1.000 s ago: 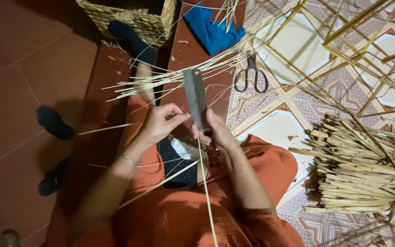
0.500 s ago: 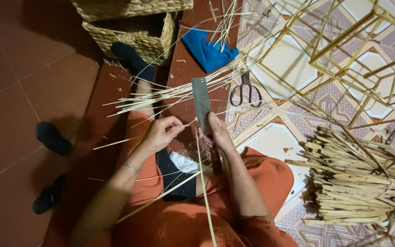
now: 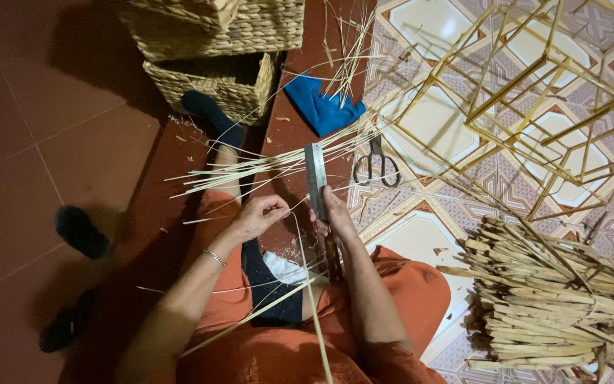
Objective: The person sits on the floor and uses a knife to split long bamboo strips into thinner strands. The person holds each strip with one hand and draws the knife along its length to peel off thin layers, repeating the process on multiple strips.
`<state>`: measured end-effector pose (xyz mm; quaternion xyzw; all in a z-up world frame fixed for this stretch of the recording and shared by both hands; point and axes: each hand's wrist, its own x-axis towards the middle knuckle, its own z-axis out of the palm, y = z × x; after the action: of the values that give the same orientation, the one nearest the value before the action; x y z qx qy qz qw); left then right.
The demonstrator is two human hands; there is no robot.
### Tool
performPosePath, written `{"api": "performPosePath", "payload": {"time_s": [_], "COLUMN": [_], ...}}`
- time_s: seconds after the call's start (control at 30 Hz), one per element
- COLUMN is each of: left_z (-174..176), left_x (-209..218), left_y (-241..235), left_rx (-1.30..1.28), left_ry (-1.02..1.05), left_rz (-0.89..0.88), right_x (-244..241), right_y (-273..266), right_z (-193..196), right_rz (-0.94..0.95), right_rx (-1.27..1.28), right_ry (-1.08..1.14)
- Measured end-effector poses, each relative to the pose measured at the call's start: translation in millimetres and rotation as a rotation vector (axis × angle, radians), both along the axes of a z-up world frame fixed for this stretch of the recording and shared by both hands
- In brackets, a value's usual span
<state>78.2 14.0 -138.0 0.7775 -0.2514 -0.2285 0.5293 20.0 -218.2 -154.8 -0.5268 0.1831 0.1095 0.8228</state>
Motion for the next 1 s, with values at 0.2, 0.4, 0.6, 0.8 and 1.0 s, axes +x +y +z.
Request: {"api": "performPosePath", "payload": {"time_s": [0.2,0.4,0.6,0.8,1.0], "left_z": [-19,-25,0,46,114], "left_x": [7,10,-2,-20,-46], "left_y": [4,8,1,-9,0], "left_rx": [0.019,-0.095,0.046,-0.063,-0.022], "left_ry": [-0.012,-0.122,-0.245,-0.145,-0.246], "left_rz": [0.016,0.111,0.152,0.152,0.048], "right_x": [5,-9,-22,-32,-55], "right_y": [-7,-8,-2,5,17], "right_z": [-2,7,17,40,84], "right_rz": [-0.026,0.006,0.178,0.216,0.314], "right_rx": [0.055,0.332,0.279,0.261,0.284], "right_ry": [0.100,0.050,-0.022,-0.091,-0.222]}}
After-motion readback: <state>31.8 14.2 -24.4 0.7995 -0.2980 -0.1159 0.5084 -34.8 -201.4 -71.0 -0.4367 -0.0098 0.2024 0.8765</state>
